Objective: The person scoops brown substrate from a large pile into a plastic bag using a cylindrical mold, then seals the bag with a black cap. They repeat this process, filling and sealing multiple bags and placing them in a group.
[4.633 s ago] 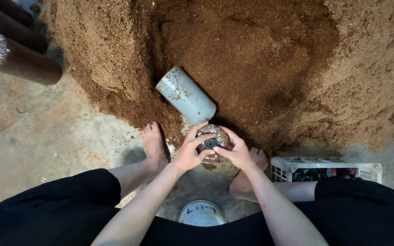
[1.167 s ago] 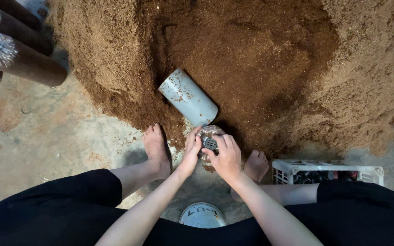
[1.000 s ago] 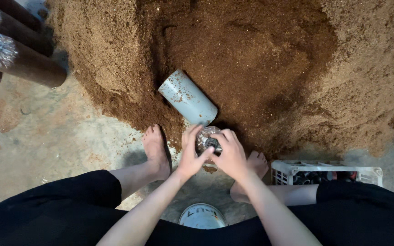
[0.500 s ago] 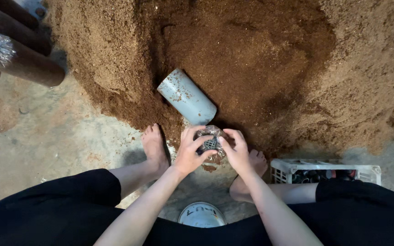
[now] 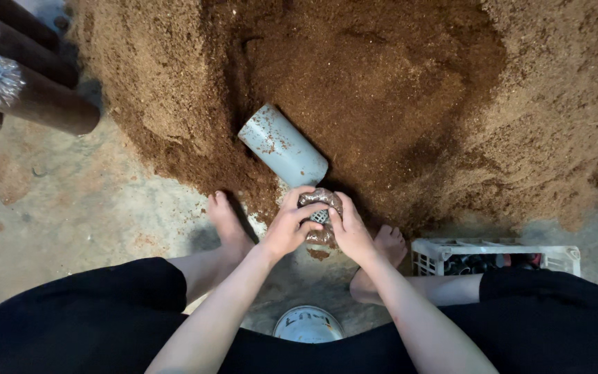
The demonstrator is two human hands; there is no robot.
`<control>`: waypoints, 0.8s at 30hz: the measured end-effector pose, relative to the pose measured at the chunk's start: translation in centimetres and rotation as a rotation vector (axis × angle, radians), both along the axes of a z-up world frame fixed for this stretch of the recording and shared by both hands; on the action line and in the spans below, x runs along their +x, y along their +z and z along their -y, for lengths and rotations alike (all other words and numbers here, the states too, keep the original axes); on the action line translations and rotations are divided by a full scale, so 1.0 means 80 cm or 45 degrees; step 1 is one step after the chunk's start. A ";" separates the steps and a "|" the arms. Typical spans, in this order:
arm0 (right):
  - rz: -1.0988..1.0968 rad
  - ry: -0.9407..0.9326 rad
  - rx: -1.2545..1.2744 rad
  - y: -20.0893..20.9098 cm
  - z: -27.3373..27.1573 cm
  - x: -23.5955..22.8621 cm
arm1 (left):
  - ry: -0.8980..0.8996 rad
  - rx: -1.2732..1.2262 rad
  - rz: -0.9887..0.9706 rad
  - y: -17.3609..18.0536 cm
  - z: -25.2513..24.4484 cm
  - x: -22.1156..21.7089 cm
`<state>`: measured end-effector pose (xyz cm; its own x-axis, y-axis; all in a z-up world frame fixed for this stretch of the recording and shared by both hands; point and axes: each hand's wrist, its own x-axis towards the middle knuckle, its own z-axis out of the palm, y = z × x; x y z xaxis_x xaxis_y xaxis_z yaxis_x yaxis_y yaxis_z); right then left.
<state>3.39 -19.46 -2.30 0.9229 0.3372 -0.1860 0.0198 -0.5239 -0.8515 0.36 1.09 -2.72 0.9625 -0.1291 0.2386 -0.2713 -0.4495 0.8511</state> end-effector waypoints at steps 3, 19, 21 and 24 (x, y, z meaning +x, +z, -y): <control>-0.074 -0.035 0.010 0.019 -0.004 -0.001 | -0.010 0.020 -0.010 -0.014 0.001 0.001; 0.319 0.283 -0.657 -0.376 0.078 0.032 | 0.828 -1.338 -1.084 -0.042 -0.003 -0.024; 0.585 0.224 -0.471 -0.404 0.076 0.036 | 0.911 -1.446 -1.253 -0.161 0.029 -0.009; 0.636 0.226 -0.547 -0.431 0.075 0.053 | 0.912 -1.626 -1.128 -0.076 0.060 0.009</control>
